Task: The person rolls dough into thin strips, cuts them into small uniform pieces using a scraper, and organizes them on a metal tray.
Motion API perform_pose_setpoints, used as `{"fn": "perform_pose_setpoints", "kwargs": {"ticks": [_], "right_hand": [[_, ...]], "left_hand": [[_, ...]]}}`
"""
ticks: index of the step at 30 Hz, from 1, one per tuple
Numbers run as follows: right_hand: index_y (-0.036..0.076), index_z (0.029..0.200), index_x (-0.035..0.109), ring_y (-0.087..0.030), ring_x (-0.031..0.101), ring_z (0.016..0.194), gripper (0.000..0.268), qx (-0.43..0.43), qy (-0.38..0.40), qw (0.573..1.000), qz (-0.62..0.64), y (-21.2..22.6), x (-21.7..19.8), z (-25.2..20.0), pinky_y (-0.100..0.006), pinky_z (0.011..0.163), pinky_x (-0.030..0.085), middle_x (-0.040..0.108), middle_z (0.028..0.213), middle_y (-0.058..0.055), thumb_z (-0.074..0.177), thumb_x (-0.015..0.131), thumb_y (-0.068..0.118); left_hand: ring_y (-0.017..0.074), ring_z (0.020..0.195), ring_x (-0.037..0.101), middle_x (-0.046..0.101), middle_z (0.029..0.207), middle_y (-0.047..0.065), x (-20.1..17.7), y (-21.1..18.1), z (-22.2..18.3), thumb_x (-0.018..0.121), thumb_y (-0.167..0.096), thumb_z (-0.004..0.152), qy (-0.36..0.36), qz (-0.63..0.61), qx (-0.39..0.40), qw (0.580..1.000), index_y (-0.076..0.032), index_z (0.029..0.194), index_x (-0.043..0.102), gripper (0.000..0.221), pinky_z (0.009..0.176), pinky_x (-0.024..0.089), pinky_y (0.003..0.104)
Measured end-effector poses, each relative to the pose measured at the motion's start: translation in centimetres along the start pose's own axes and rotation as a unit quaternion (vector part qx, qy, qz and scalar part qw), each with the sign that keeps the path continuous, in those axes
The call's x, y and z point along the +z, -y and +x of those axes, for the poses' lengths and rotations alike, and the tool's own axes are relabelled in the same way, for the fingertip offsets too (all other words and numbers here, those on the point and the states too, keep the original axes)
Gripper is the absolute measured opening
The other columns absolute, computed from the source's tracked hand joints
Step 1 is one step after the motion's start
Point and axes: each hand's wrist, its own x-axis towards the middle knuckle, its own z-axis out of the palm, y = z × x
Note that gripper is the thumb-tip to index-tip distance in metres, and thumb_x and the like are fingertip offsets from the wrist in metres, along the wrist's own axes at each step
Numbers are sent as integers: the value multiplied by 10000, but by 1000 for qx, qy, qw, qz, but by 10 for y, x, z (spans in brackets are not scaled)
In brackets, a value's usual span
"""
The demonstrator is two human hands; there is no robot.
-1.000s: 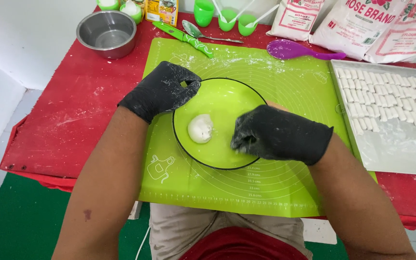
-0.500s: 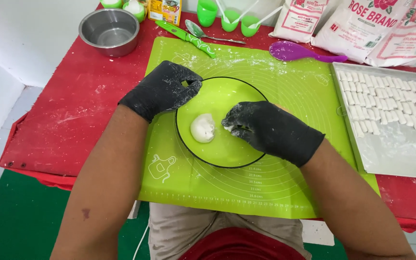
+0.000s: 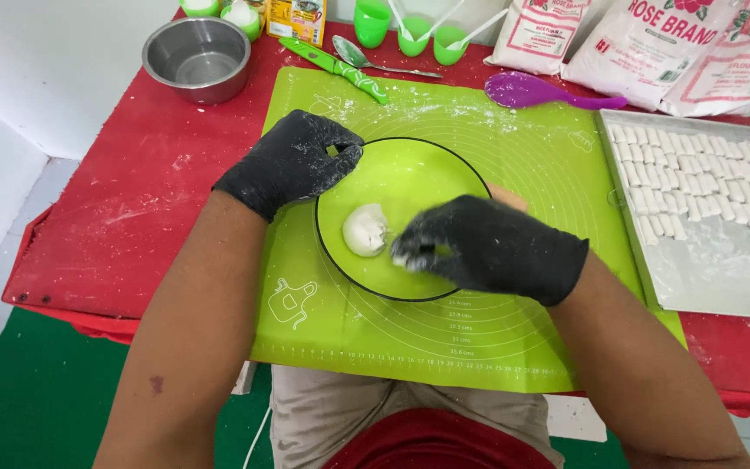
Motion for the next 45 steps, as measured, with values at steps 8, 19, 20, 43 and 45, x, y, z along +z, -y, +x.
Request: {"fn": "perform_pose_setpoints", "kwargs": {"ticks": [8,19,20,43,45], "right_hand": [[63,1140,754,-423,657,1196,264,-21,-41,999,-27,-10,-3,2,-546,998,528,737,1184,-231,930,682,204],[112,1072,787,-406,717,1102,234,-11,28,999,30,-2,-10,-5,-511,950,565,786,1082,-193,939,655,253],[79,1085,767,-422,720,1081,226,-29,9,1000,-4,-3,-16,-5,-530,934,563,774,1070,-223,947,644,209],[131,1069,761,-421,684,1090,190,-104,9,992,-66,-23,11,-5,-499,958,542,771,1050,-172,947,672,246],[103,1110,742,-453,655,1106,220,-139,4,985,-97,-28,14,-8,-528,975,525,738,1095,-231,958,659,238]], "left_hand": [[421,1022,703,765,1079,153,1,3,0,673,-301,929,1,-3,6,1000,-135,1121,803,285,918,562,499],[395,1003,719,768,1067,143,0,0,0,681,-286,930,-3,-21,11,1000,-136,1118,805,271,879,574,467],[403,1002,719,767,1073,152,-1,-2,-1,674,-284,934,-1,-27,7,1000,-131,1123,804,276,883,575,465],[404,1011,714,764,1069,161,10,22,11,673,-308,937,-2,-19,4,1000,-127,1131,801,295,880,578,459],[393,1010,716,767,1063,152,10,21,12,673,-310,934,-2,-13,6,1000,-135,1123,803,289,878,582,452]]}}
